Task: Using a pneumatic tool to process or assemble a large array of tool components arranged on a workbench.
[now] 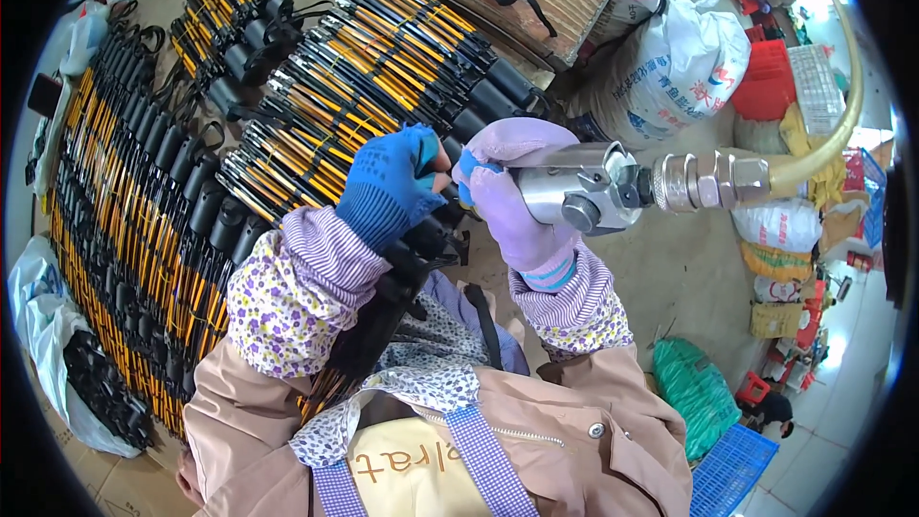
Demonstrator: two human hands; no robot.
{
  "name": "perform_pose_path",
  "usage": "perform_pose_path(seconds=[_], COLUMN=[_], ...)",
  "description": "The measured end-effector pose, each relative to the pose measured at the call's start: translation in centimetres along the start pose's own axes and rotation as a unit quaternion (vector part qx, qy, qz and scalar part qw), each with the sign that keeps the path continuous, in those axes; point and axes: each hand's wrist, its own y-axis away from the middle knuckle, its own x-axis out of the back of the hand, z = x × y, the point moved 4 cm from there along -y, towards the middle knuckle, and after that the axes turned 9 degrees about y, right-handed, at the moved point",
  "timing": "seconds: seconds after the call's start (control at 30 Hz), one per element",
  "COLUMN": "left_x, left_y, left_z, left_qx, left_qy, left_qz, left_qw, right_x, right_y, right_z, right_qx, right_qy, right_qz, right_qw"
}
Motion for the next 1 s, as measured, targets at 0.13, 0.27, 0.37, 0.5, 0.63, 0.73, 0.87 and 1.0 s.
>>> perform_pose_path(seconds=[0.13,0.27,0.37,0.5,0.63,0.73,0.87,1.0], left_x=[-0.1,0.0,0.0,0.4,0.5,0.6,0.6,0.6], left_y=[0.1,0.2,0.2,0.0,-0.1,-0.1,0.1,0.1], left_z=[-0.2,-0.7,-1.2,-2.2,-2.0,-1.6,-1.3,-1.4], left_qx=[-0.018,-0.033,-0.03,-0.038,-0.044,-0.048,-0.03,-0.032], left_qy=[0.004,0.027,0.078,0.153,0.162,0.146,0.14,0.155], left_qz=[0.005,0.002,-0.016,-0.041,-0.046,-0.042,-0.033,-0.048], left_qw=[1.0,0.999,0.996,0.987,0.985,0.987,0.989,0.986], right_x=[-0.5,-0.9,-1.1,-1.0,-1.3,-1.4,-1.2,-1.5], right_y=[0.2,0.4,0.5,1.0,0.7,0.5,0.4,0.0], right_z=[0.1,-0.1,-0.3,0.2,0.6,0.9,1.8,0.7], right_qx=[0.02,0.033,0.024,0.026,0.046,0.067,0.049,0.093], right_qy=[0.005,0.012,-0.029,0.005,0.01,0.002,0.055,0.066], right_qz=[-0.021,-0.04,-0.024,0.014,0.014,0.001,-0.014,0.002], right_qw=[1.0,0.999,0.999,1.0,0.999,0.998,0.997,0.993])
